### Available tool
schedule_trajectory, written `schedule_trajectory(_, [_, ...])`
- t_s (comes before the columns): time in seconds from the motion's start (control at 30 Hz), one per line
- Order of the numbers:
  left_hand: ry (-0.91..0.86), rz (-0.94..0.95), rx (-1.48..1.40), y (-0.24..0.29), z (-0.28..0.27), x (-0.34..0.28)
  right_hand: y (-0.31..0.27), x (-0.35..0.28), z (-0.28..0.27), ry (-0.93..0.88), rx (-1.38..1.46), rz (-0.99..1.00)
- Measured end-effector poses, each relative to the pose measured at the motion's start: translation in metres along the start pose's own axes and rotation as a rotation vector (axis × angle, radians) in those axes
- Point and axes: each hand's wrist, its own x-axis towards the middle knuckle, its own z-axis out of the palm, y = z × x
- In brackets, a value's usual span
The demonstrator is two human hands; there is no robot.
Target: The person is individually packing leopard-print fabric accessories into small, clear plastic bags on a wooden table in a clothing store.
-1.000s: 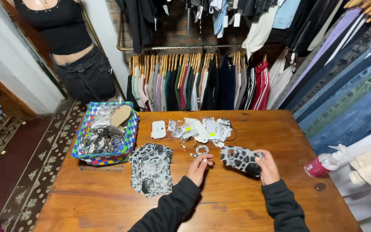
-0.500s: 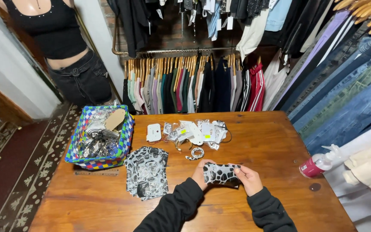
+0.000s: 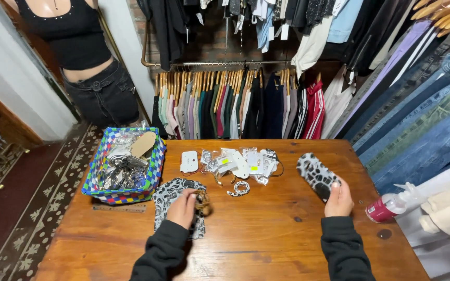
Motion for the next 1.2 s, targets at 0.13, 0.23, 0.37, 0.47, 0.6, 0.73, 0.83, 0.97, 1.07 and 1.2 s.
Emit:
schedule_trajectory(0.13, [0.076, -0.023, 0.433, -0.067, -0.012, 0.019, -0.04, 0.011, 0.029, -0.095, 0.041, -0.185])
schedule_trajectory(0.23, [0.151, 0.015, 0.644, -0.071, -0.012, 0.015, 0.018, 0.015, 0.087, -0.433, -0.283, -0.417])
schedule_trajectory(0.37, [0.085, -0.003, 0.579, -0.075, -0.002, 0.016, 0.058, 0.014, 0.121, -0.643, -0.507, -0.261])
schedule_trajectory(0.47, [0.061, 0.004, 0.463, -0.074, -0.001, 0.018, 0.057, 0.01, 0.116, -0.667, -0.529, -0.267])
schedule_trajectory(0.6, [0.09, 0.076, 0.329, -0.04, -0.013, 0.05, 0.039, 0.01, 0.109, -0.68, -0.513, -0.243])
schedule_trajectory(0.73, [0.06, 0.106, 0.385, -0.022, 0.008, 0.123, 0.007, 0.003, 0.092, -0.718, -0.509, -0.225])
schedule_trajectory(0.83, [0.062, 0.106, 0.46, -0.028, 0.031, 0.175, 0.03, 0.006, 0.103, -0.692, -0.481, -0.244])
schedule_trajectory(0.97, [0.05, 0.099, 0.447, -0.012, 0.027, 0.17, 0.082, 0.014, 0.122, -0.597, -0.452, -0.281])
schedule_trajectory(1.07, [0.042, 0.136, 0.282, 0.013, 0.021, 0.121, 0.029, 0.004, 0.096, -0.356, -0.244, -0.365])
schedule_trajectory(1.2, [-0.26, 0.211, -0.467, 0.096, -0.002, 0.008, -0.096, -0.064, 0.087, -0.061, 0.058, -0.805])
